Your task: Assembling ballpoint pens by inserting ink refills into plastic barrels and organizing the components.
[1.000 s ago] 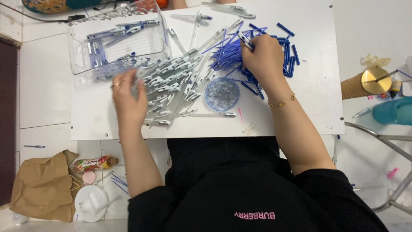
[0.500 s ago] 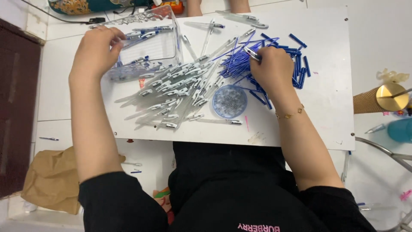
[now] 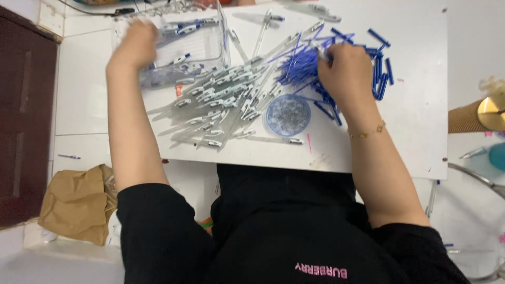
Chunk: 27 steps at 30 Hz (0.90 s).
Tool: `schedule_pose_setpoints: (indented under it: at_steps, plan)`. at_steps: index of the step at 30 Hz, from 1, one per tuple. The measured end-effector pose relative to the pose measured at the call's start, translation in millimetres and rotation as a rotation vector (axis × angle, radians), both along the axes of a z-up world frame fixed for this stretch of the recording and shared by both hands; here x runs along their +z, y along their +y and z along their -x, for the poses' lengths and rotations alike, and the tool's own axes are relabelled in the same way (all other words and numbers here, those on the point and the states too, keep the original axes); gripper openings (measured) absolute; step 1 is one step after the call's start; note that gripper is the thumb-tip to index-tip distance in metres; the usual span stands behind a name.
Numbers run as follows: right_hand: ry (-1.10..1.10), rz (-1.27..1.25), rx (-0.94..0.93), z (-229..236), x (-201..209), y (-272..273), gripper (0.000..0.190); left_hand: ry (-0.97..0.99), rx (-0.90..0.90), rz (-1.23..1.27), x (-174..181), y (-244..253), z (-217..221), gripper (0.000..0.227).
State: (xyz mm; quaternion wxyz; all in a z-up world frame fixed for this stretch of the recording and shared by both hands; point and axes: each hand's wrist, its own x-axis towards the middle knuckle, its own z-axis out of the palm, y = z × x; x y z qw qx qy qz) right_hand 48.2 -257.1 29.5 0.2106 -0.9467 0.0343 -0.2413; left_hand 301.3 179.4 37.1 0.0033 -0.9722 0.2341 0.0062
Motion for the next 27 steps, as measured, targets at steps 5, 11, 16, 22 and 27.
schedule_pose_setpoints:
  at_steps: [5,11,16,22,27]
  plan:
    - [-0.315,-0.096,0.178,4,26,9,0.009,-0.22,-0.051,1.129,56,-33,96,0.04]
    - [-0.54,-0.392,0.576,10,34,31,0.056,0.442,0.408,1.967,-9,-139,272,0.029]
    - [-0.275,-0.715,0.688,12,18,48,0.051,0.886,0.395,2.208,-25,-179,290,0.022]
    - [-0.131,-1.052,0.838,17,28,64,0.021,0.757,0.401,2.178,-17,-170,289,0.012]
    - [-0.038,-1.078,0.987,27,35,78,0.008,1.082,0.302,2.22,-29,-165,289,0.017]
